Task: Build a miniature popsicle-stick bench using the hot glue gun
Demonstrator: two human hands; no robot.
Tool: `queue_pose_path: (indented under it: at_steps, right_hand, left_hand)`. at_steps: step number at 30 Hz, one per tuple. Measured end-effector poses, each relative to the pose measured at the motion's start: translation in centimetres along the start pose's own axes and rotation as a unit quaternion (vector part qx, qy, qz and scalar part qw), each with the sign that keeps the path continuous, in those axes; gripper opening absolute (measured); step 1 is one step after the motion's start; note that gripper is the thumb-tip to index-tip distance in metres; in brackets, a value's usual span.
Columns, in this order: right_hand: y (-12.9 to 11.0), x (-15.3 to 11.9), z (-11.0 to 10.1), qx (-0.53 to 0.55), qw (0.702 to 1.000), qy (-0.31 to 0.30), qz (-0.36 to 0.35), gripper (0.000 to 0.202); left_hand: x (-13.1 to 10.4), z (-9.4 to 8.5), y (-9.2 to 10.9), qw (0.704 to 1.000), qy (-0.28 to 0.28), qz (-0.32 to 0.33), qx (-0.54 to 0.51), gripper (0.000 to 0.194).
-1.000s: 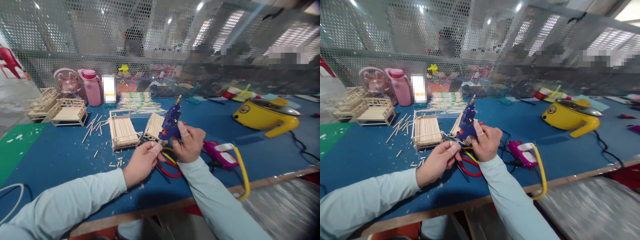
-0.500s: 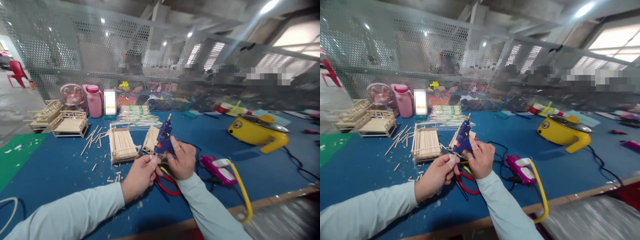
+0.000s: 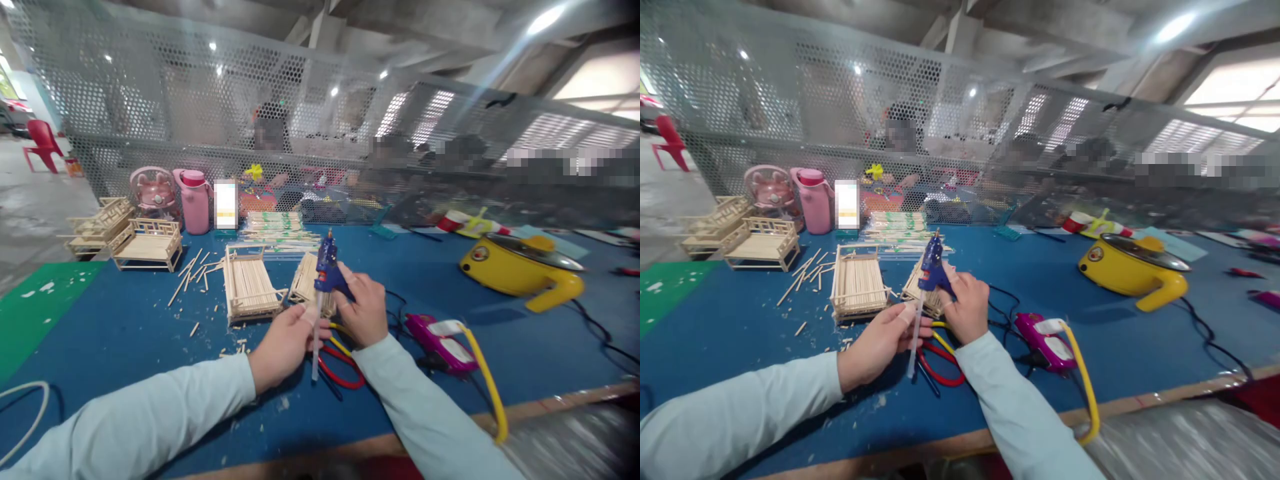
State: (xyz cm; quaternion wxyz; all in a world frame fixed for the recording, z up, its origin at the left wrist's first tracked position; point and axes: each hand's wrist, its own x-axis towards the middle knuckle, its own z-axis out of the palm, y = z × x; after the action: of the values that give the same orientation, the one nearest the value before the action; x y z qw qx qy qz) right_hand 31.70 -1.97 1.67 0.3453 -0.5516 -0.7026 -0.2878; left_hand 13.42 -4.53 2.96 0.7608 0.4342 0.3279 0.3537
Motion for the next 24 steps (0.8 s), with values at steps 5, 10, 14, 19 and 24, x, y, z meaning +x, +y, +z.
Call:
queue_pose_path:
  at_steps: [5,10,14,19,24]
  right_hand:
    - [2.6,2.8,0.8,0.037,0.987,-0.150,0.054,0.048]
    - [3.7,3.6,2.6,0.073,0.968,-0.217,0.097,0.048]
    - [4.4,3.4,3.1,0.094,0.961,-0.239,0.101,0.034]
    - [1.9,5.7,-0.9,0.126,0.975,-0.116,0.142,0.042]
    - [-6.8,7.5,-4.3,0.272,0.959,0.072,0.003,0.017]
  left_hand:
    - [-3.8,-2.0,-0.1,0.988,-0.051,0.031,0.145,0.043]
    - [-6.2,-5.9,1.6,0.964,0.010,0.158,0.212,0.046]
    - [-4.5,-9.4,3.8,0.903,0.194,0.341,0.178,0.036]
    - [-1.7,-13.4,4.6,0.877,0.292,0.363,0.115,0.020]
    - [-1.6,-15.1,2.8,0.894,0.251,0.320,0.190,0.019]
